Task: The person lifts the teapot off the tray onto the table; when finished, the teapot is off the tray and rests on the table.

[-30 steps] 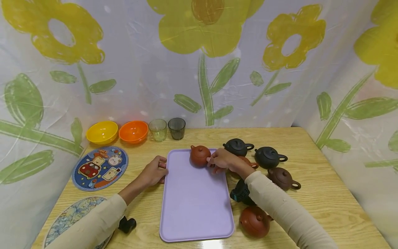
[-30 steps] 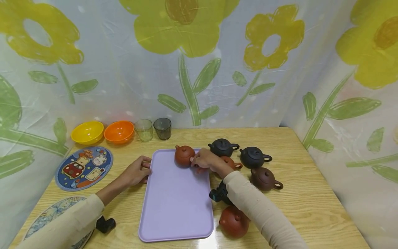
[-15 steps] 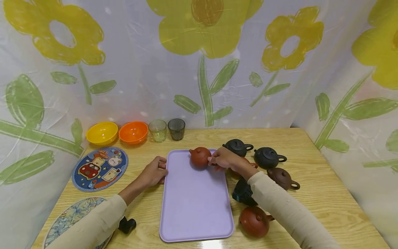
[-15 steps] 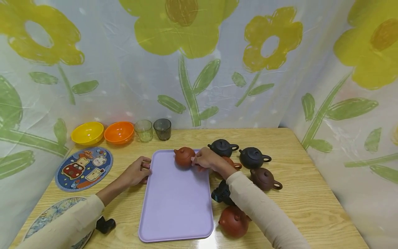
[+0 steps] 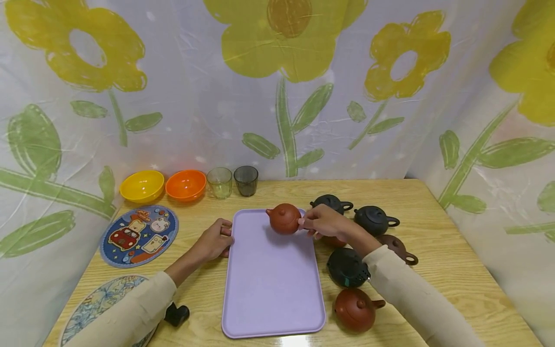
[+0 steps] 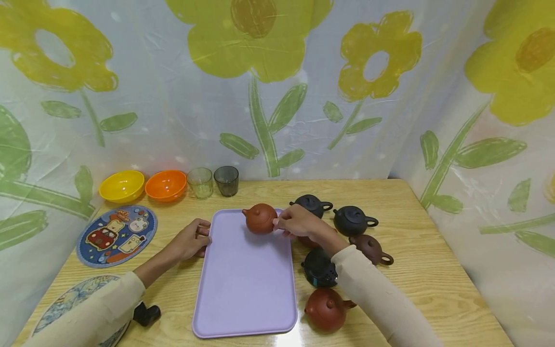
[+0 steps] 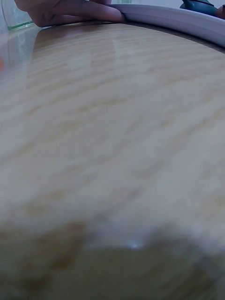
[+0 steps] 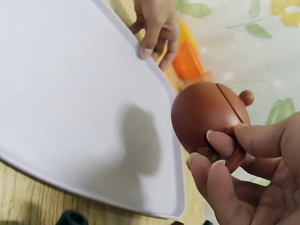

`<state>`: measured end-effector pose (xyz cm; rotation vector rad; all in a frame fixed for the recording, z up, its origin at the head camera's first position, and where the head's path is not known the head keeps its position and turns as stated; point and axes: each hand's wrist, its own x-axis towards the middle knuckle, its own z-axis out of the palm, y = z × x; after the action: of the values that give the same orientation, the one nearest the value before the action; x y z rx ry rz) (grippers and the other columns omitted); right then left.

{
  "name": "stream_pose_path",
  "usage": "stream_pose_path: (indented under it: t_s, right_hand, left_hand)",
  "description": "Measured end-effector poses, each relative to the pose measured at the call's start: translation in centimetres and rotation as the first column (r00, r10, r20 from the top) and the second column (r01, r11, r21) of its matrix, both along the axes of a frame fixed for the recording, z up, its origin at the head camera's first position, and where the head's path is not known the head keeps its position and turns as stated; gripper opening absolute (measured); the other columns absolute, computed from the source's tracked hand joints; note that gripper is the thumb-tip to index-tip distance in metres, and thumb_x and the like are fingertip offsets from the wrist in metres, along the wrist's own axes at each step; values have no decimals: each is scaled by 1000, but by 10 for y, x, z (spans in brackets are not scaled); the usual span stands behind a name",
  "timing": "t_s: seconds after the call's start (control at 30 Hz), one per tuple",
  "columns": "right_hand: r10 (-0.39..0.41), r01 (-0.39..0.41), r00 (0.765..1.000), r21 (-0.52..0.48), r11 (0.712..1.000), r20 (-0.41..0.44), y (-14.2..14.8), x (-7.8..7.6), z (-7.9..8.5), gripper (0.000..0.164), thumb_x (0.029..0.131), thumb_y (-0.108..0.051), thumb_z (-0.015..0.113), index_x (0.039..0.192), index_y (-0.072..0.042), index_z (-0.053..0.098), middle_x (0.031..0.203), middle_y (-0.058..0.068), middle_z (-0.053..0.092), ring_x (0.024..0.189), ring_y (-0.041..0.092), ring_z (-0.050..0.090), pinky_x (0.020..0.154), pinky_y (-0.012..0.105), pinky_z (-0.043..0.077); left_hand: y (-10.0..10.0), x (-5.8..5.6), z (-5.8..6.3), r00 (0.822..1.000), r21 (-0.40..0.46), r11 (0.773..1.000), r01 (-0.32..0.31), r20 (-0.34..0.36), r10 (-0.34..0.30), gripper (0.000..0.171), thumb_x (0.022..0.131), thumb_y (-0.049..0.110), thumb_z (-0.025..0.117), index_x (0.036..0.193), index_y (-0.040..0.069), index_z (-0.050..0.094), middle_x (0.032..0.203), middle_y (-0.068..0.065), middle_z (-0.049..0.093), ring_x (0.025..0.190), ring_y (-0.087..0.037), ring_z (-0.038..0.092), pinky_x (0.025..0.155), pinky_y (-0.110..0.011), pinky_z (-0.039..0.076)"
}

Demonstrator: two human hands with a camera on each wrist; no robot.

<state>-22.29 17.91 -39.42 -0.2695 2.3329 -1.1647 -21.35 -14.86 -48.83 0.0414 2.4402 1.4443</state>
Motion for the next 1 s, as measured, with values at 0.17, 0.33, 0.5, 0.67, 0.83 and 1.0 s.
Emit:
stream_pose_path:
  t_s: [0.17, 0.33, 0.5, 0.67, 0.83, 1.0]
  right_hand:
    - [37, -37, 999, -20, 999, -9, 14, 8, 5, 28, 102, -22, 58, 107, 2, 72, 105, 22, 67, 88, 27, 67, 71, 30, 57]
    - [78, -78, 997, -47, 996, -6, 30, 18, 12, 25, 102, -23, 58, 100, -2, 72, 92, 16, 68, 81, 25, 63, 67, 30, 54]
    - [139, -141, 989, -46, 989, -43, 47, 27, 14, 26, 102, -25, 57, 101, -4, 73, 93, 14, 68, 82, 24, 62, 67, 30, 55]
    - [171, -174, 983, -47, 984, -67, 60, 37, 16, 26, 103, -25, 57, 104, -6, 74, 103, 18, 67, 87, 30, 64, 67, 33, 57]
    - [200, -205, 976, -53, 977, -89, 73, 48, 18, 25, 102, -24, 57, 103, -6, 74, 101, 21, 66, 86, 33, 64, 67, 37, 58]
    - [248, -257, 963, -79, 963, -101, 90, 58, 19, 26, 104, -22, 54, 106, -3, 72, 106, 19, 65, 87, 30, 64, 67, 36, 58]
  left_hand:
    - [0, 0, 0, 1000, 3, 1000, 0, 3, 0, 47, 94, 1, 57, 138, -5, 41, 123, -27, 54, 83, -21, 64, 62, -32, 60]
    - [1, 0, 1, 1000, -10, 1000, -1, 11, 1, 47, 94, 2, 58, 138, -4, 42, 124, -26, 54, 83, -22, 64, 62, -31, 60]
    - [1, -1, 2, 1000, -23, 1000, 0, 15, 0, 45, 95, 2, 57, 138, -3, 42, 125, -26, 54, 86, -22, 64, 63, -31, 60]
    - [1, -1, 2, 1000, -28, 1000, -2, 15, 2, 45, 95, 3, 57, 138, -3, 42, 124, -25, 54, 85, -22, 64, 63, -31, 60]
    - [0, -2, 0, 1000, -25, 1000, -2, 16, 3, 45, 95, 3, 57, 138, -2, 42, 125, -25, 54, 84, -22, 63, 63, -31, 60]
    - [0, -1, 0, 1000, -26, 1000, -1, 12, 2, 45, 95, 3, 57, 137, -3, 42, 124, -25, 54, 83, -22, 63, 63, -31, 60]
